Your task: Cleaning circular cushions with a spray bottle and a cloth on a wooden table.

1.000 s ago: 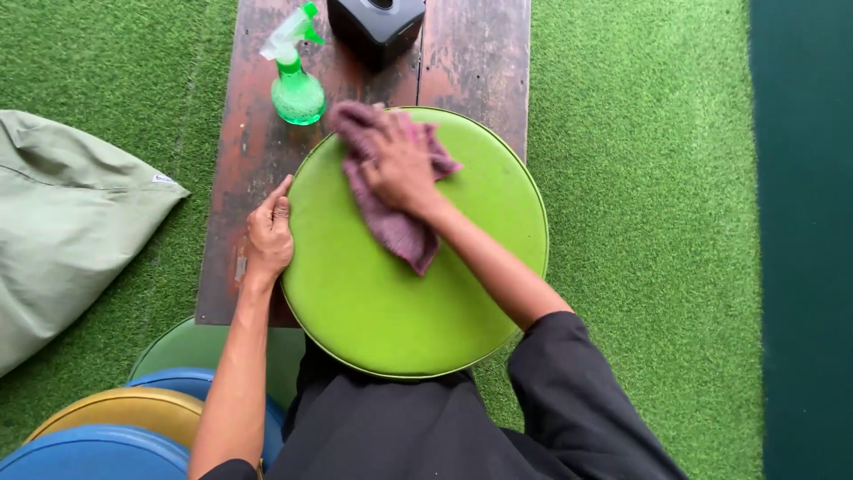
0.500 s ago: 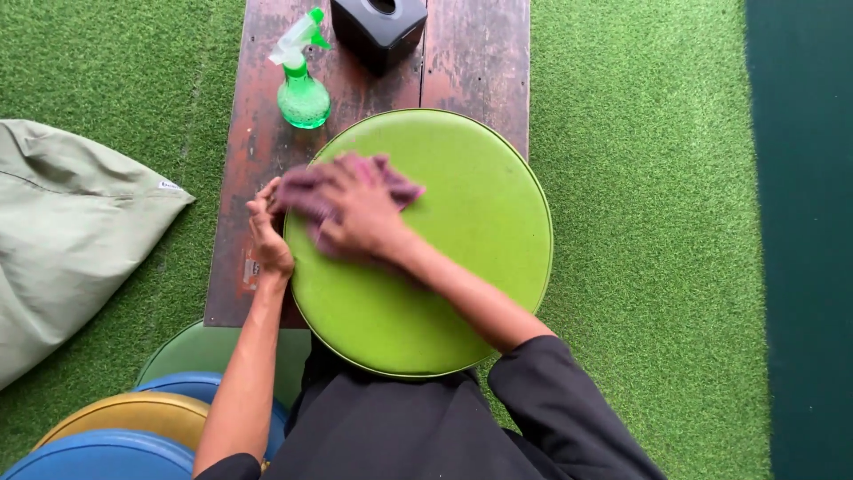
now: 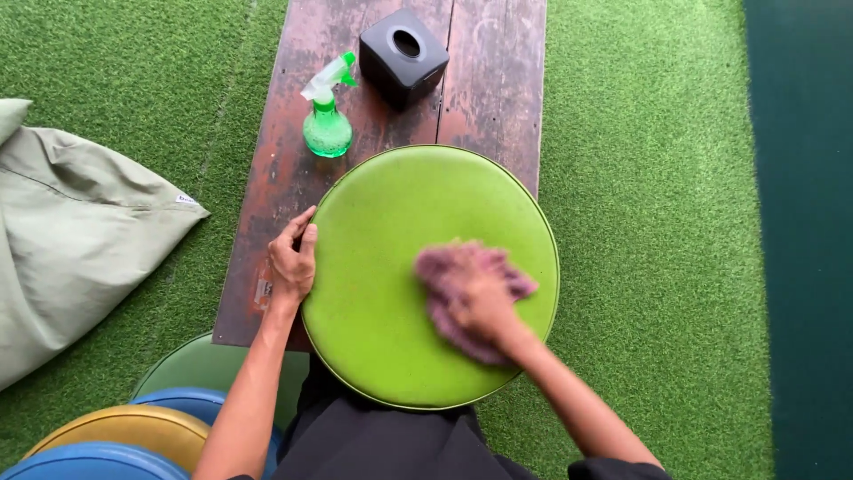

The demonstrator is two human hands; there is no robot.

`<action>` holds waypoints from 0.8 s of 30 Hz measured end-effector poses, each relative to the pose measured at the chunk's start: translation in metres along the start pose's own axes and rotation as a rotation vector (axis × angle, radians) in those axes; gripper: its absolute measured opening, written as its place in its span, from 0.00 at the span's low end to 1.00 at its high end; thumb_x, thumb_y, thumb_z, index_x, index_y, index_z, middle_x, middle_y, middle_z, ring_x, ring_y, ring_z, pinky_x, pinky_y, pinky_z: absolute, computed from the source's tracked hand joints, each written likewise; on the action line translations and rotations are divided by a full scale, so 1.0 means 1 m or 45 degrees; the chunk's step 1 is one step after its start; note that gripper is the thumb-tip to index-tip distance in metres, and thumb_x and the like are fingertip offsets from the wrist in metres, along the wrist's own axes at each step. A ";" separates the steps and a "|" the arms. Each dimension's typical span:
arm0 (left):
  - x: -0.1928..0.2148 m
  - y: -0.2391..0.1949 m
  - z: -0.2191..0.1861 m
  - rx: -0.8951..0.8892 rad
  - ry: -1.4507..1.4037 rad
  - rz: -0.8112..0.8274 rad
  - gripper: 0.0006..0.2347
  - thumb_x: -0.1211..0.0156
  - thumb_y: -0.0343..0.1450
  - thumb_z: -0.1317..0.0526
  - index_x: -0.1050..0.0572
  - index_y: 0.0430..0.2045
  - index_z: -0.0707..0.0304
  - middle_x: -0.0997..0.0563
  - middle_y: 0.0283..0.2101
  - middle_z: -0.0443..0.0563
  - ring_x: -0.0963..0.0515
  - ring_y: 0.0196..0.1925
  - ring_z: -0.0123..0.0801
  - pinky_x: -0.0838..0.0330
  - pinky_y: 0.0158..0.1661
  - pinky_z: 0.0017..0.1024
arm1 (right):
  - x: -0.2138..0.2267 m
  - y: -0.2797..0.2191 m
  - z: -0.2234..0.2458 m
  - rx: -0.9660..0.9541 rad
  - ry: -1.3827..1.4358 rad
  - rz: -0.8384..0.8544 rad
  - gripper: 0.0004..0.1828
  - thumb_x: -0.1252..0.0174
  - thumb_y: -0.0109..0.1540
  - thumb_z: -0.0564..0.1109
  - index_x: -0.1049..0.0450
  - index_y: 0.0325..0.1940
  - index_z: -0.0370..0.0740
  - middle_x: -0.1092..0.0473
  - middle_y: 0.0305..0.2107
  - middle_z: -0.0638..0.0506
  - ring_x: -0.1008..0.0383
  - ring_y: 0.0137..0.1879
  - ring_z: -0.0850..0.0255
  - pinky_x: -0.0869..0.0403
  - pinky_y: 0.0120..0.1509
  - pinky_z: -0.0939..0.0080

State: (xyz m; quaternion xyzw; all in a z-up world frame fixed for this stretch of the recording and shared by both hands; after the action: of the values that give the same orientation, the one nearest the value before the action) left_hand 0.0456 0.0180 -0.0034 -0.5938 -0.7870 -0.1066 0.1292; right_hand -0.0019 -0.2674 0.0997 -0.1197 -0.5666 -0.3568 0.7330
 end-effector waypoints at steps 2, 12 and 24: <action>-0.005 0.009 0.017 -0.064 0.008 -0.031 0.15 0.46 0.75 0.59 0.19 0.55 0.55 0.15 0.41 0.62 0.15 0.42 0.51 0.22 0.43 0.44 | -0.018 -0.022 -0.101 -0.584 -0.425 -0.091 0.26 0.46 0.60 0.54 0.24 0.62 0.51 0.34 0.63 0.37 0.40 0.70 0.33 0.44 0.72 0.28; -0.005 0.009 0.023 -0.138 0.066 -0.065 0.15 0.49 0.77 0.63 0.19 0.55 0.60 0.16 0.34 0.65 0.19 0.32 0.44 0.24 0.36 0.44 | -0.067 0.135 -0.062 -0.654 -0.372 -0.329 0.23 0.47 0.55 0.55 0.21 0.50 0.47 0.35 0.64 0.42 0.40 0.71 0.37 0.46 0.72 0.28; 0.000 0.002 -0.001 -0.011 -0.012 -0.007 0.15 0.49 0.76 0.64 0.19 0.55 0.56 0.16 0.34 0.65 0.18 0.34 0.44 0.24 0.38 0.43 | -0.073 -0.027 0.003 -0.281 -0.147 0.197 0.31 0.47 0.49 0.62 0.27 0.55 0.57 0.41 0.70 0.46 0.49 0.77 0.41 0.60 0.77 0.32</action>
State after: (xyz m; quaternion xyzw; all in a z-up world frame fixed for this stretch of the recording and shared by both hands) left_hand 0.0477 0.0188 -0.0025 -0.5926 -0.7888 -0.1076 0.1227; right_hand -0.0294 -0.2572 0.0278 -0.2630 -0.5543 -0.3518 0.7070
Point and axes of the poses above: each hand's wrist, its own y-axis towards the middle knuckle, its own x-axis out of the back of the hand, z = x × y, the point moved 6 cm from there along y, towards the middle knuckle
